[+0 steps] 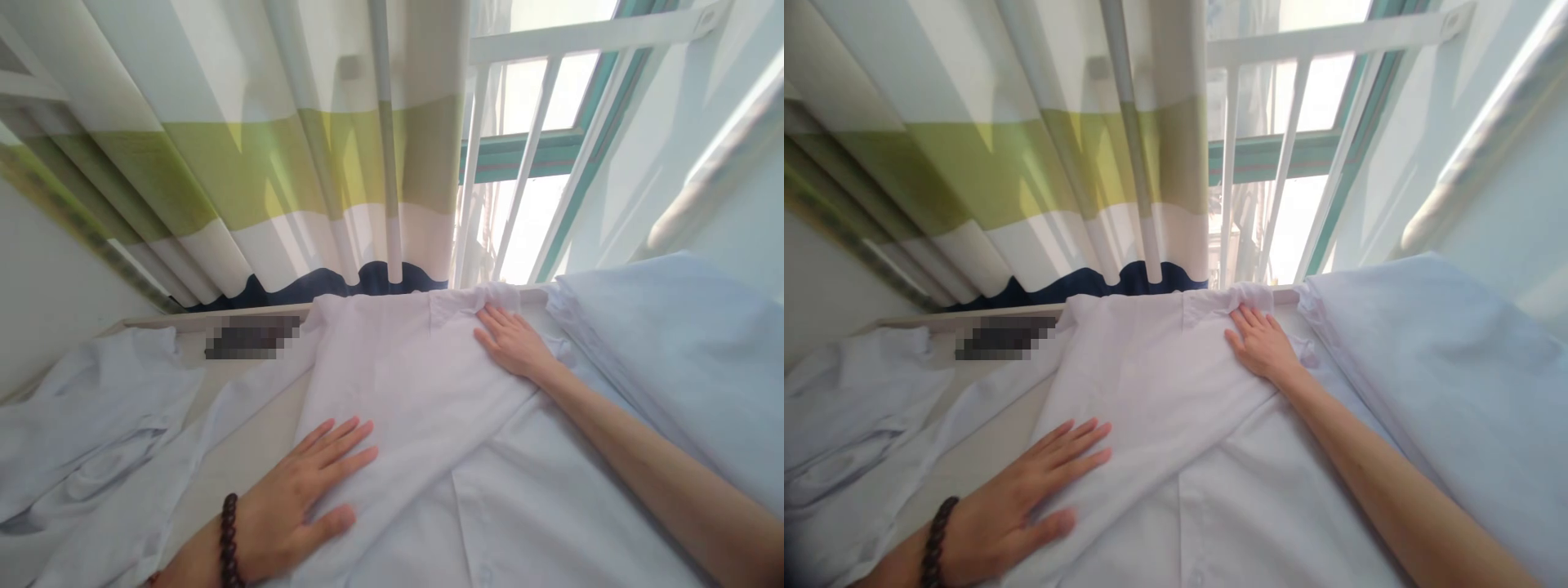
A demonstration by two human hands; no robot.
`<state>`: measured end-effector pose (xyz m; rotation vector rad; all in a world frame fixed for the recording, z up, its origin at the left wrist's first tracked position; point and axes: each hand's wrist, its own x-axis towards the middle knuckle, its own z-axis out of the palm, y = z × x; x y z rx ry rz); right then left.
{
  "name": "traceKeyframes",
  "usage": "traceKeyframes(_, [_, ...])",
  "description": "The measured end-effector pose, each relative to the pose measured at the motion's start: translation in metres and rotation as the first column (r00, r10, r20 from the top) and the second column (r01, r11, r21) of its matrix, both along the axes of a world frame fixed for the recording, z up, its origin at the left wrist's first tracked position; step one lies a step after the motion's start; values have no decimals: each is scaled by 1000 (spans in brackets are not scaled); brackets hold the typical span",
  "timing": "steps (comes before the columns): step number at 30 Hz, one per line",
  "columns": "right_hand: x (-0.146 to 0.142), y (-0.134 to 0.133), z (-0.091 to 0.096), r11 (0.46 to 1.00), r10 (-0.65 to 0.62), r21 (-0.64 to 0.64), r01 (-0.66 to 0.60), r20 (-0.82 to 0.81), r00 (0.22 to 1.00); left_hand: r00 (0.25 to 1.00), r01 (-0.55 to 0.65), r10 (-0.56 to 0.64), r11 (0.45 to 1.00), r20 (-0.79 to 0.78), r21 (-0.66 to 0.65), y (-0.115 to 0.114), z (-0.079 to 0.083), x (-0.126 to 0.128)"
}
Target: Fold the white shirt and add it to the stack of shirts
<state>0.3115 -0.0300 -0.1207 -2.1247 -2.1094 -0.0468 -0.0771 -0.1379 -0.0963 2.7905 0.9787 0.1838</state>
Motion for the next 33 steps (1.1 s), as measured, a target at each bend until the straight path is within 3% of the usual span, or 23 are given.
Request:
traceKeyframes(4, [-33, -8, 21, 997, -37, -59, 40, 42, 998, 998, 7, -2, 997, 60, -70, 28, 20, 16])
traceKeyframes(7, [-63, -9, 35, 999, -2, -36, 2, -13, 1000, 998, 8, -8, 1000, 61, 2, 48, 29, 48])
traceKeyframes(10, [-79, -6, 30, 1000, -27, -8, 26, -53, 998, 997, -46, 39, 993, 65, 109, 46, 17, 78])
traceKeyframes(13, [-71, -1, 12, 997, -74, -22, 73, -70, 995, 1000, -8, 11, 992, -22, 122, 24, -6, 88])
traceKeyframes(17, [-45, 6, -3, 999, -51, -23, 49, -83, 995, 999, -1, 7, 981, -33, 192, 1, -28, 71])
traceKeyframes(21, [-33, 11, -2, 999, -23, -24, 21, -68, 997, 997, 69, -60, 973, -51, 220, -4, -34, 54])
traceKeyframes(25, [-35, 10, -1, 1000, -21, -10, 20, -44, 999, 1000, -4, 0, 985, 20, 175, 4, -25, 53])
traceKeyframes(28, [-37, 8, 0, 1000, -18, -1, 18, -37, 999, 981, -181, 168, 973, 102, 140, 27, -5, 35])
traceKeyframes(30, [-37, 7, 0, 1000, -19, 4, 19, -44, 999, 935, -354, 347, 912, 72, 205, 47, 14, 8])
traceKeyframes(33, [-36, 7, 0, 1000, -20, 17, 21, -64, 998, 752, -571, 652, 720, -101, 394, 70, 40, -51])
